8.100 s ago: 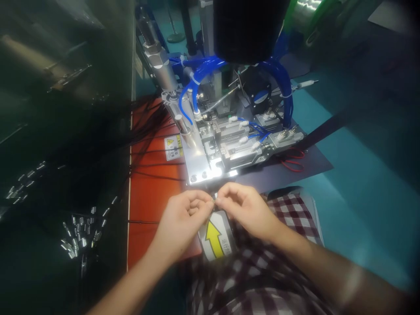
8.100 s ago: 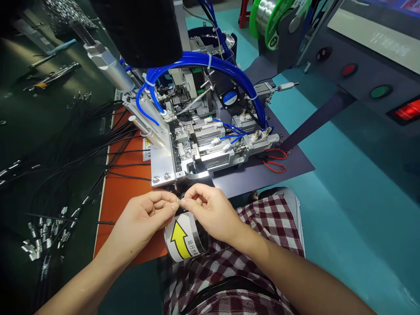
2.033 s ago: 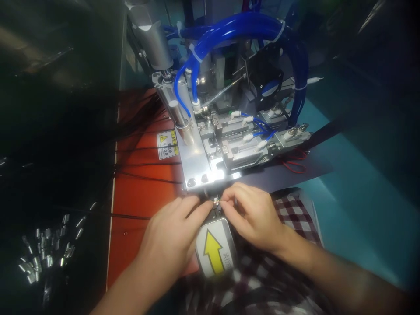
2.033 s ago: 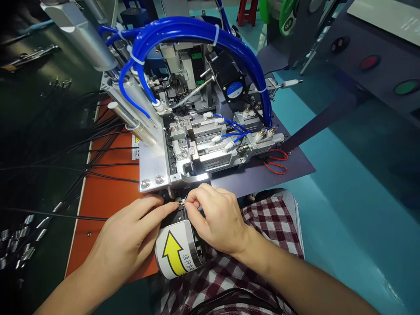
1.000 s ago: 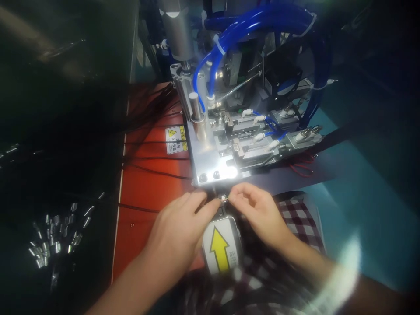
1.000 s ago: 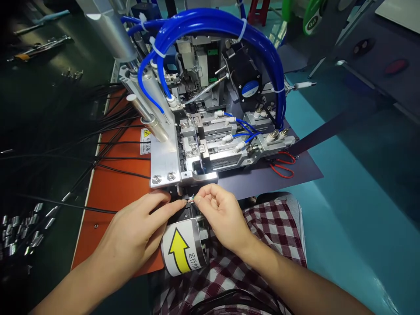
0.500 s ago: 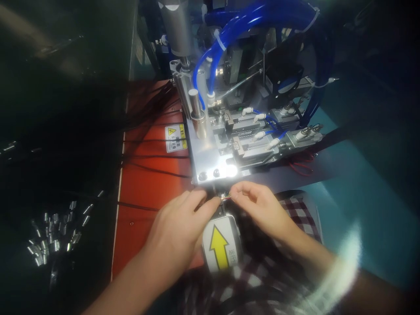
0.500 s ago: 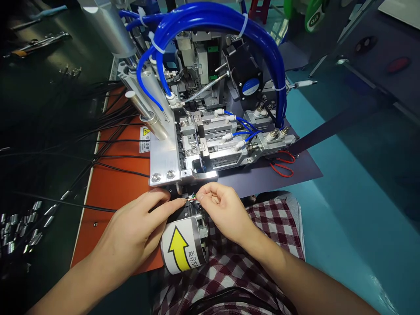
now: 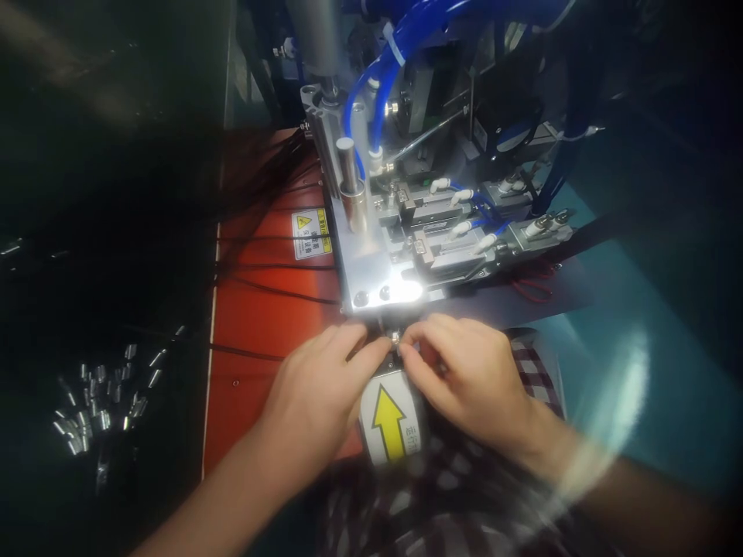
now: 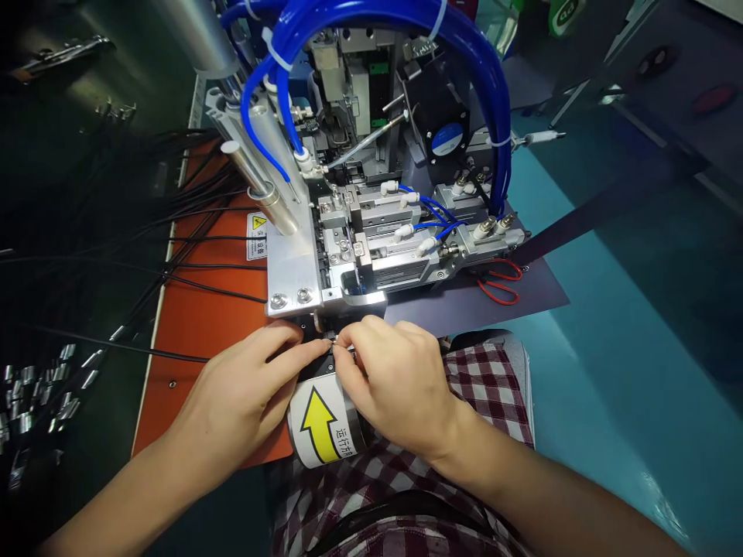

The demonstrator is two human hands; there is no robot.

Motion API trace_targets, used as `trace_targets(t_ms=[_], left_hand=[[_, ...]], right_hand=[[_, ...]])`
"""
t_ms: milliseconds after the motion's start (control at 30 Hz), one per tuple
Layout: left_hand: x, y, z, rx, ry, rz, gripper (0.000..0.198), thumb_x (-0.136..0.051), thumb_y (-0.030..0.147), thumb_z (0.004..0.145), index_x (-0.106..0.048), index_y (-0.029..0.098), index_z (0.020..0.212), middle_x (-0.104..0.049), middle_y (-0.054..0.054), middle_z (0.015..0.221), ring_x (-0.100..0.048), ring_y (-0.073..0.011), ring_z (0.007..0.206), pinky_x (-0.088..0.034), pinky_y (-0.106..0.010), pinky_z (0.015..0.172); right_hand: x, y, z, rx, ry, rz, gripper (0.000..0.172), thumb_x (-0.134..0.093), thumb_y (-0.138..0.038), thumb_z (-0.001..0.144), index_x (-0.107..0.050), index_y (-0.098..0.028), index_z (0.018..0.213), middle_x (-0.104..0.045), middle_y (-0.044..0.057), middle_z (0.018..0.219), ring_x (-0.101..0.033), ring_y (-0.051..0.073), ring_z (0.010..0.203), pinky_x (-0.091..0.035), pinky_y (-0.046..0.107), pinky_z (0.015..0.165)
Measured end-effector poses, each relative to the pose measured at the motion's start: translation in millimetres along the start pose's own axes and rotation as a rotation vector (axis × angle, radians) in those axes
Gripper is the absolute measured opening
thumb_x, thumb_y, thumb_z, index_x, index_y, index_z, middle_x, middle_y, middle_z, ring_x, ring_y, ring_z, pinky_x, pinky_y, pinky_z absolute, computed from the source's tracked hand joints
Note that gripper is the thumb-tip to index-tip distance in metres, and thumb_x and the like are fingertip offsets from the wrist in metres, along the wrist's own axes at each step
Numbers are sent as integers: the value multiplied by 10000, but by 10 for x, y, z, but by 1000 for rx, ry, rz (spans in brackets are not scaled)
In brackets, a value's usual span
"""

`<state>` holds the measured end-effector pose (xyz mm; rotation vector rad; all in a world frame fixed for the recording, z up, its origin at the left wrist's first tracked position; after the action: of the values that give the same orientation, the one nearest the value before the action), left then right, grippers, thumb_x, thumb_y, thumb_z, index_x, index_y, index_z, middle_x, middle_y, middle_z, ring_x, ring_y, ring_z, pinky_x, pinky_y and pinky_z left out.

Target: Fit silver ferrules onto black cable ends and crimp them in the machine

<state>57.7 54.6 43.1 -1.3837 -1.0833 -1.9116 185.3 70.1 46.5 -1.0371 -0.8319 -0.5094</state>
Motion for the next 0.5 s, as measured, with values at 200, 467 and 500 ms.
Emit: trace_targets(t_ms=[200, 467, 500], left_hand=[[-14, -5, -5, 8, -5, 4, 336, -389, 110, 875, -649, 178, 1077, -616, -74, 867, -583, -210, 749, -471, -296, 587], [-50, -29, -21, 19, -12, -11, 345, -409, 94, 866, -628, 196, 1112, -604, -69, 895, -571, -213, 771, -458, -298, 595], [-57, -32, -24, 19, -13, -12, 345, -409, 92, 865, -628, 194, 1112, -600, -68, 894, -569, -213, 771, -456, -299, 595]], right_hand=[[-152, 323, -132, -262, -40, 336, 139, -551, -225, 866, -645, -177, 775, -609, 15, 665, -523, 132, 571, -393, 257, 530], [-237, 485, -125, -491, -90, 598, 125, -596, -259, 829, -637, -167, 754, -581, 5, 658, -500, 123, 568, -391, 241, 499], [-252, 478, -130, -496, -111, 606, 122, -597, -255, 827, -637, -166, 754, -577, 3, 651, -496, 121, 563, -392, 240, 499]])
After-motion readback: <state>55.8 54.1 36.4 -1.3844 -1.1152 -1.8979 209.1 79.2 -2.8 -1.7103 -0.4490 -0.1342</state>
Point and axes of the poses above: each hand's wrist, its own z-axis towards the middle knuckle, its own x-axis out of the back of the hand, y = z × x, the point moved 7 cm from there along z, towards the middle knuckle
